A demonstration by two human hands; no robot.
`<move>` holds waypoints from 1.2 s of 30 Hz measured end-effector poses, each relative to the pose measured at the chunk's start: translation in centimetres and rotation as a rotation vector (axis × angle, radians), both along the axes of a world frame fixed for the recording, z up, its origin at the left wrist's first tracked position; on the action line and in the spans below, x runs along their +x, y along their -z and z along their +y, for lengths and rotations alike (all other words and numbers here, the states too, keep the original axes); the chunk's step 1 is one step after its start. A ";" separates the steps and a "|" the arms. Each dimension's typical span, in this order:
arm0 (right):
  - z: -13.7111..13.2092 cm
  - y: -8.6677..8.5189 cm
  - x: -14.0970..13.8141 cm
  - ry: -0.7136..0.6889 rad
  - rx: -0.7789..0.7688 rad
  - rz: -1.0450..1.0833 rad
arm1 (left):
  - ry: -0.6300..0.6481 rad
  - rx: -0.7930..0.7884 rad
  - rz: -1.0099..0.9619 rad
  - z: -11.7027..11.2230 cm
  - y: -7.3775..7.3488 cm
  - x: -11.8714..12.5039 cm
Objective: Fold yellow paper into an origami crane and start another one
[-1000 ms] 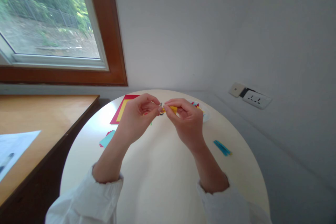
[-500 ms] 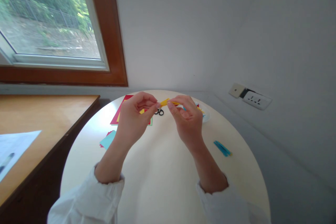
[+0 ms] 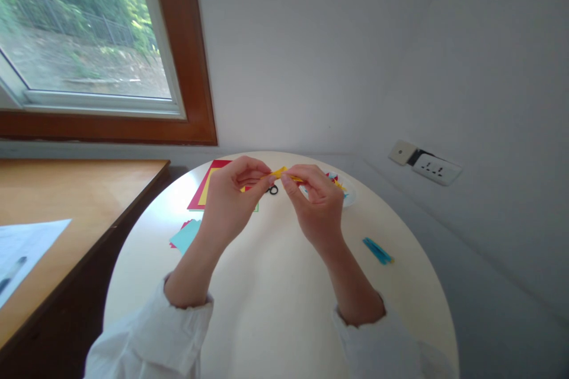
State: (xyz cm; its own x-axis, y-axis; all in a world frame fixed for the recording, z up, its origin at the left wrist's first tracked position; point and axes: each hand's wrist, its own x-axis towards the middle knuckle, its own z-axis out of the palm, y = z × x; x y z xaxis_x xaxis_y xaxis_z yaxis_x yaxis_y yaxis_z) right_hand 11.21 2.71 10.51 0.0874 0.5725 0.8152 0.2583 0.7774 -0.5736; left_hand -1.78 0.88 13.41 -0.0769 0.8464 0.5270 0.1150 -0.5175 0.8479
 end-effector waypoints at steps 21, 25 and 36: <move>-0.2 -0.1 -0.3 0.059 0.027 0.054 | 0.002 -0.049 -0.076 -0.2 0.2 0.6; -0.3 -0.2 -0.3 0.094 0.083 -0.018 | -0.013 -0.038 -0.068 -0.1 0.4 0.7; -0.3 -0.6 0.0 0.240 0.079 -0.055 | -0.021 0.002 0.009 -0.2 0.2 0.6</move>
State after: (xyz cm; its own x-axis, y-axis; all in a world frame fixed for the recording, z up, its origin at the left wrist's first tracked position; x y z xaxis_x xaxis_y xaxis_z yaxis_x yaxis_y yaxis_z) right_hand 11.24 2.39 11.10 0.1670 0.4748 0.8641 0.4703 0.7319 -0.4931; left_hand -1.17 0.70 13.17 -0.0899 0.8436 0.5294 0.1340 -0.5165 0.8458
